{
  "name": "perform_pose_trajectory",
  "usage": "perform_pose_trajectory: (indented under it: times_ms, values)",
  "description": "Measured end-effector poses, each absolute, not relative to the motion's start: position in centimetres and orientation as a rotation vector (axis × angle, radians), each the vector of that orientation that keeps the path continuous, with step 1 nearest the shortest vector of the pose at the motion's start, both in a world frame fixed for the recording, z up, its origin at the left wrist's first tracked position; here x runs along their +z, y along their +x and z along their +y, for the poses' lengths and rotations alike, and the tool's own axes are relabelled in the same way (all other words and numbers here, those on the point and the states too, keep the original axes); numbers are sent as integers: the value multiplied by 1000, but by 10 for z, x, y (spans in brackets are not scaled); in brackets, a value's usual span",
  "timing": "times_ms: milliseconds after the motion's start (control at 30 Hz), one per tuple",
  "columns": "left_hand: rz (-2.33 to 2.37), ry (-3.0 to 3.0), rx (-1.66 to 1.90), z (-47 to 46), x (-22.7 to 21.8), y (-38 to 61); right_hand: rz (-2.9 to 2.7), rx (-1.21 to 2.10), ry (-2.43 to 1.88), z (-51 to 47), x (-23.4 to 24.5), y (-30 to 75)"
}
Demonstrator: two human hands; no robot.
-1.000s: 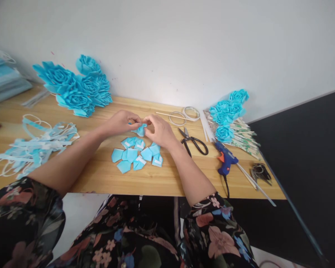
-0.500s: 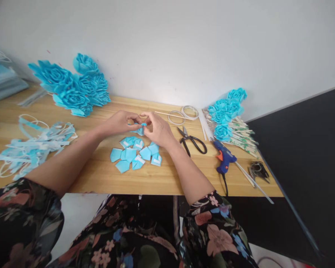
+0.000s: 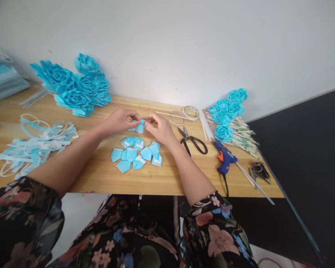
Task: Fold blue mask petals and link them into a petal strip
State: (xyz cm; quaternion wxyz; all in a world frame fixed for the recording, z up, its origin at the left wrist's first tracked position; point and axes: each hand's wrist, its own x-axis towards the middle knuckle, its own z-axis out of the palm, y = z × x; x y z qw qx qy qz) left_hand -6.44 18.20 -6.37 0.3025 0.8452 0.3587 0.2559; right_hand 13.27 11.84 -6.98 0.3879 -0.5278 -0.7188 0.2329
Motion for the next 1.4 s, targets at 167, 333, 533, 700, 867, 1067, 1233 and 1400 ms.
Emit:
perform_pose_trajectory:
  times_ms: [167, 333, 533, 700, 867, 1067, 1233, 1400]
  values:
    - [901, 2212, 676, 180, -64, -63, -1828, 520, -1381, 118, -72, 130]
    - [848, 2166, 674, 177, -63, -62, -1816, 516, -1382, 118, -72, 129]
    - [884, 2181, 687, 179, -62, -63, -1675, 854, -1306, 120, -73, 132]
    - [981, 2154, 815, 188, -68, -64, -1620, 913, -1320, 119, -72, 134]
    - [989, 2122, 844, 190, -70, -63, -1761, 805, -1445, 118, -74, 129]
    - [908, 2020, 726, 189, -65, -69, -1744, 770, -1463, 120, -77, 129]
    - [854, 1922, 528, 192, -57, -82, -1751, 746, -1487, 121, -78, 131]
    - [804, 1874, 617, 194, -52, -88, -1727, 751, -1489, 123, -79, 133]
